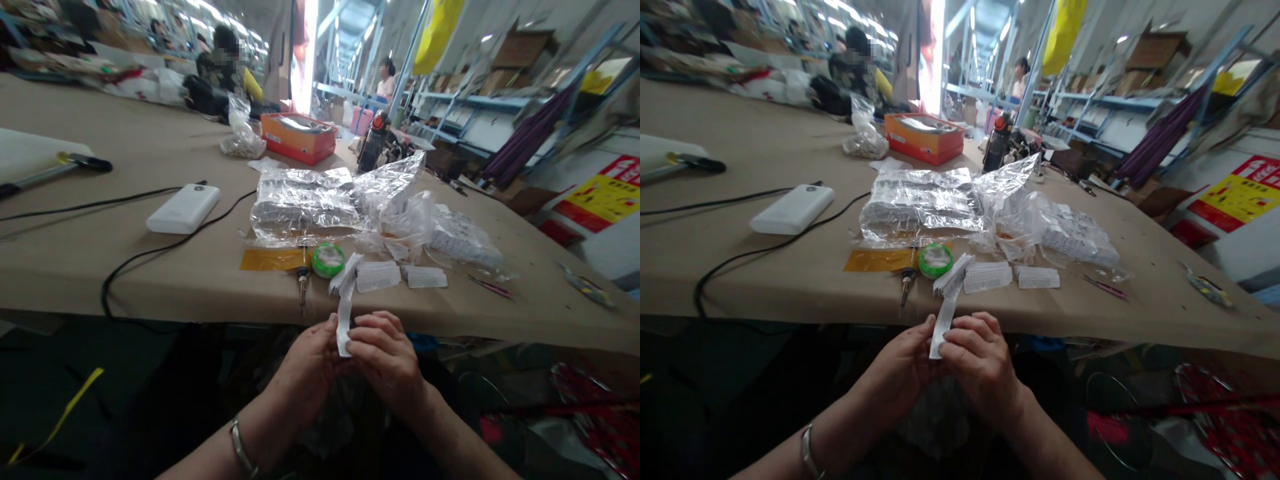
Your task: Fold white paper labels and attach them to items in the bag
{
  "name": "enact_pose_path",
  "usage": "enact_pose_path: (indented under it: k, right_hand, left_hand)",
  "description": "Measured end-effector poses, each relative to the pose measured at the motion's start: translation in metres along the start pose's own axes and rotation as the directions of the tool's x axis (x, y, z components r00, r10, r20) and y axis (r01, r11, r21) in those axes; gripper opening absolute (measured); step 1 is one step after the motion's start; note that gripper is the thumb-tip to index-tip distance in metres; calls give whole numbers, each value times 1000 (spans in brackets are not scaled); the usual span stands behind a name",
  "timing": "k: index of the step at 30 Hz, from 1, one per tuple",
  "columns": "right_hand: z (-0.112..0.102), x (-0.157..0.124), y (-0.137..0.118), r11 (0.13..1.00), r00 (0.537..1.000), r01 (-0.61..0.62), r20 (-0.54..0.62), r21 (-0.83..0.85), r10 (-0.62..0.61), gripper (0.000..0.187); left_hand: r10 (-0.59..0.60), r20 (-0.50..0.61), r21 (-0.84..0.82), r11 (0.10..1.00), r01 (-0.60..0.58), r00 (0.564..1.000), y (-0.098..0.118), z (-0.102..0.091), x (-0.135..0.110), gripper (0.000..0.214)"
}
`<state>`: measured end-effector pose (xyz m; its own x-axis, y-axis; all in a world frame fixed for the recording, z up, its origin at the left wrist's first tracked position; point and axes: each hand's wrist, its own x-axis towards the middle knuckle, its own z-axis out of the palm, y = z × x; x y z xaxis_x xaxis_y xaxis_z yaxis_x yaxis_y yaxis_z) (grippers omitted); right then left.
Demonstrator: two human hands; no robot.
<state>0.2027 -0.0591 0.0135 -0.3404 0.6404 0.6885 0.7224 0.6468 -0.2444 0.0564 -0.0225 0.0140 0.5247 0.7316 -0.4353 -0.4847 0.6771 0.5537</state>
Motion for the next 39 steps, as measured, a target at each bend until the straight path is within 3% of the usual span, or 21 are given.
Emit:
enact_pose_path:
  k: [3, 5, 9, 12, 15, 17, 21, 24, 28, 31, 36, 39]
  right_hand:
    - [-4, -6, -9, 999, 998, 29, 55, 35, -31, 16]
    - [-7, -5, -1, 1000, 997, -17, 78, 7, 17, 21]
    - [-8, 2, 32, 934, 957, -245, 89, -259, 276, 44]
    - [-6, 4, 50, 852, 919, -281, 132, -441, 371, 52]
    - [-4, -2, 55, 859, 931, -243, 141, -450, 337, 37]
    - [-4, -7, 58, 890, 952, -243, 83, -387, 296, 26]
    - [-6, -13, 59, 943, 960, -278, -64, -181, 271, 16]
    - [-7, -14, 46, 965, 959, -263, -108, 15, 263, 15]
    - [-2, -20, 14, 987, 997, -71, 21, 145, 68, 16]
    - [4, -26, 0, 992, 993, 37, 111, 120, -50, 15]
    - [5, -27, -1, 991, 988, 58, 135, 118, -74, 16]
    - [4, -27, 0, 991, 988, 53, 134, 127, -70, 16]
  left_hand:
    - [-20, -53, -62, 998, 16, 998, -1, 7, 5, 9]
    - [-27, -64, -32, 999, 25, 998, -2, 8, 5, 5]
    - [-57, -155, 128, 989, 77, 986, -3, 9, 1, 15]
    - [-64, -201, 202, 974, 105, 978, -4, 9, -3, 19]
    - [-73, -189, 207, 972, 112, 979, -7, 8, -4, 18]
    - [-74, -185, 205, 972, 112, 980, -7, 8, -4, 16]
    - [-103, -175, 219, 965, 141, 979, -7, 6, -1, 9]
    - [-159, -145, 202, 961, 187, 977, -6, 5, 1, 9]
    - [-155, -30, 54, 986, 156, 987, -5, 3, 3, 9]
    - [-146, -36, -51, 988, 145, 989, -4, 3, 1, 8]
    - [-214, 26, -99, 971, 216, 976, -2, 4, -5, 16]
    - [-188, 91, -61, 979, 194, 978, -4, 3, -5, 11]
